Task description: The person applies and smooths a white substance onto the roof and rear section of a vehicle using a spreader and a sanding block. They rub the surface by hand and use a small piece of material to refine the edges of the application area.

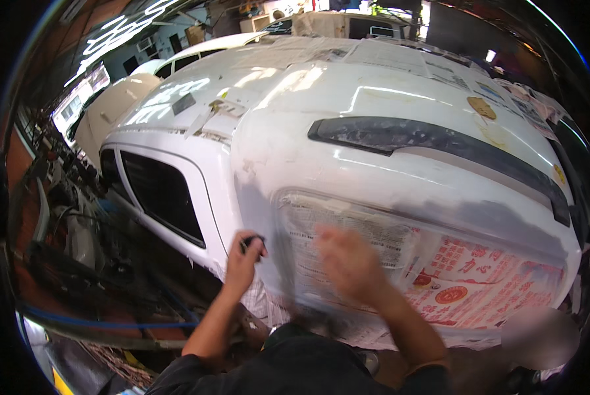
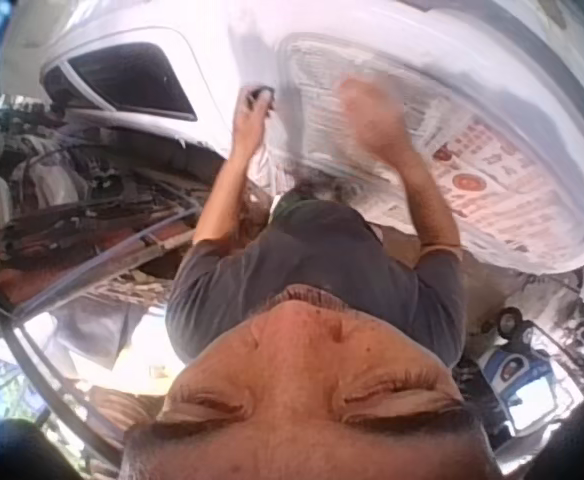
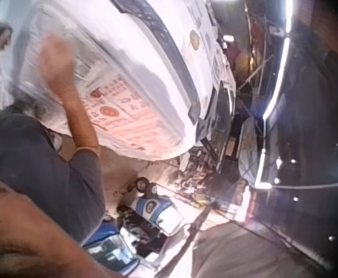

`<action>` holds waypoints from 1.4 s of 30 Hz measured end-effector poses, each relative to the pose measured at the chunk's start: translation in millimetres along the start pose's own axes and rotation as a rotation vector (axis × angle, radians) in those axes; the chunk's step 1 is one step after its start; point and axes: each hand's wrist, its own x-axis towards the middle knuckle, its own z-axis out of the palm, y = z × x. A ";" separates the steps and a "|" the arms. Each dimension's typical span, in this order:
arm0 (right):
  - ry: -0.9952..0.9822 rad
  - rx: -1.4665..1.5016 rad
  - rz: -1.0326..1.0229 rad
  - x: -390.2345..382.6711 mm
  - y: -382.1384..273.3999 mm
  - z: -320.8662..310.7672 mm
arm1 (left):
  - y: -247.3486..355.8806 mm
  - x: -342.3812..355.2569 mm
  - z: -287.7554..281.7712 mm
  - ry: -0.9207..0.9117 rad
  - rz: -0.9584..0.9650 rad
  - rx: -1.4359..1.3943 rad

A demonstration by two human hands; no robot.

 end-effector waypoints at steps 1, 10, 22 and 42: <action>0.123 -0.081 -0.001 21.4 13.4 -22.0 | 19.2 26.7 -10.5 -0.012 0.109 0.042; 0.488 -0.459 0.395 130.3 184.5 -148.4 | 129.5 251.5 -44.3 -0.227 0.471 0.552; 0.329 -0.778 0.728 127.2 206.0 -123.3 | 113.0 350.8 -43.3 -0.479 0.379 0.713; 0.283 -0.800 0.814 135.7 199.9 -118.7 | 104.9 391.0 -25.9 -0.624 0.739 0.708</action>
